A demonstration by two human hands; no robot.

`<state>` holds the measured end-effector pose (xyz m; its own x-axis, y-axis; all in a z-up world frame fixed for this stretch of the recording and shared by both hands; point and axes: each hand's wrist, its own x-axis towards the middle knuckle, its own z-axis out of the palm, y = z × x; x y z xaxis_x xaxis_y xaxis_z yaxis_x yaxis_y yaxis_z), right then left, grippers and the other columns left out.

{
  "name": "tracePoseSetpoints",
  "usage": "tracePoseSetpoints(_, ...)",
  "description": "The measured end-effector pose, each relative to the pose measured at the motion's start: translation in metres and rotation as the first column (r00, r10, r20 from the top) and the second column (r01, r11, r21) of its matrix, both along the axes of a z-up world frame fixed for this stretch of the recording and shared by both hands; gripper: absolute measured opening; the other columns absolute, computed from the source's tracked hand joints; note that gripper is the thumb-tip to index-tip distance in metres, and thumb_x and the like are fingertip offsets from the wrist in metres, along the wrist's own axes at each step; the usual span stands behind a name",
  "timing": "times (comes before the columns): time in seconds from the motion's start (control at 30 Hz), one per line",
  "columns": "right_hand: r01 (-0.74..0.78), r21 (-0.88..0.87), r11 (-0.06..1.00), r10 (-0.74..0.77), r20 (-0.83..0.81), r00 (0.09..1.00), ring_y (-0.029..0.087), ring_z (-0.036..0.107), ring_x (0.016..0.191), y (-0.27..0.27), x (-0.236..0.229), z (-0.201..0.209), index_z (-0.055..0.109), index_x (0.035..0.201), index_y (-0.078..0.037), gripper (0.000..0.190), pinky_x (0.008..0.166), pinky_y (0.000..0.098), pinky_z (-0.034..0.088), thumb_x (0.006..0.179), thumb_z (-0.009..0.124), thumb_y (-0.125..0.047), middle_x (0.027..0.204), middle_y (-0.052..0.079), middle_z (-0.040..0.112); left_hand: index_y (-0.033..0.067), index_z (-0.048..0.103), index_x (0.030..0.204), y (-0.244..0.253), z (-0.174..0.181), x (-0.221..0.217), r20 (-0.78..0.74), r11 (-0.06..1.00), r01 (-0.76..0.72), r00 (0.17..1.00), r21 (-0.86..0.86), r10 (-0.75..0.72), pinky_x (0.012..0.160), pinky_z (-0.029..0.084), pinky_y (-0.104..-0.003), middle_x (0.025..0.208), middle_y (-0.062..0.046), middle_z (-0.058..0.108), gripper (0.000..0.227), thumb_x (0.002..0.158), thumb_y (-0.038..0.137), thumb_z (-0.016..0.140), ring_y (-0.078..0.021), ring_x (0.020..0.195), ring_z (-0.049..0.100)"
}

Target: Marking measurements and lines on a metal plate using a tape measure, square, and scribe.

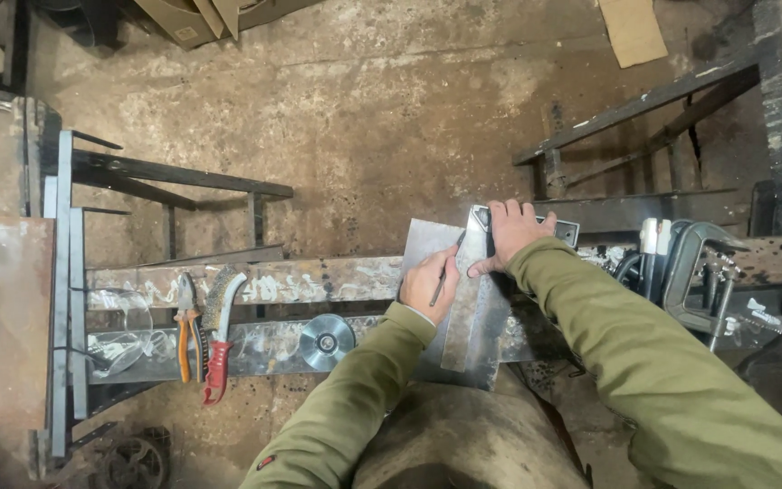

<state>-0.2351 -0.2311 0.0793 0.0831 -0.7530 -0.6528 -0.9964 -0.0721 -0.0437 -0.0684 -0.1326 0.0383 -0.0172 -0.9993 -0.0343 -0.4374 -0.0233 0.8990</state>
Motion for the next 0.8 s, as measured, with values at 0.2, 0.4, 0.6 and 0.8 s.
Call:
tracePoseSetpoints(0.2,0.001,-0.012,1.0,-0.001,0.01,1.0,0.034,0.033,0.147,0.001,-0.001,-0.004,0.033,0.155,-0.015,0.137,0.114,0.0714,0.025,0.045,0.096,-0.067,0.153,0.009,0.041,0.008,0.071,0.121,0.0,-0.001,-0.004,0.052,0.995,-0.026,0.998,0.092,0.022,0.078,0.056,-0.048,0.099,-0.024,0.073,0.03,0.099,0.023,0.059,-0.0418,0.09,0.071)
tracePoseSetpoints(0.4,0.013,-0.005,1.0,-0.013,0.018,1.0,0.036,0.03,0.148,0.0,-0.003,-0.013,0.031,0.154,-0.014,0.138,0.114,0.0721,0.023,0.045,0.097,-0.066,0.153,0.01,0.039,0.0108,0.071,0.122,0.002,0.008,-0.002,0.015,0.986,-0.04,0.999,0.16,0.038,0.073,0.057,-0.047,0.09,-0.022,0.072,0.031,0.098,0.025,0.058,-0.0404,0.084,0.073)
tracePoseSetpoints(0.6,0.011,-0.008,1.0,-0.01,0.013,1.0,0.036,0.031,0.147,0.003,-0.003,-0.017,0.032,0.154,-0.014,0.137,0.115,0.0729,0.022,0.046,0.096,-0.067,0.152,0.011,0.04,0.0122,0.072,0.122,0.014,0.012,0.002,0.049,0.984,-0.025,0.999,0.179,0.017,0.072,0.056,-0.048,0.086,-0.022,0.072,0.03,0.098,0.025,0.059,-0.041,0.083,0.071)
tracePoseSetpoints(0.8,-0.005,-0.036,0.999,0.006,0.024,1.0,0.036,0.035,0.145,0.002,-0.003,-0.019,0.034,0.153,-0.014,0.137,0.113,0.0742,0.024,0.044,0.096,-0.068,0.151,0.01,0.042,0.0125,0.072,0.12,0.024,0.005,0.005,0.03,0.982,-0.037,0.999,0.184,0.032,0.068,0.056,-0.048,0.082,-0.02,0.072,0.029,0.097,0.024,0.06,-0.0393,0.079,0.072)
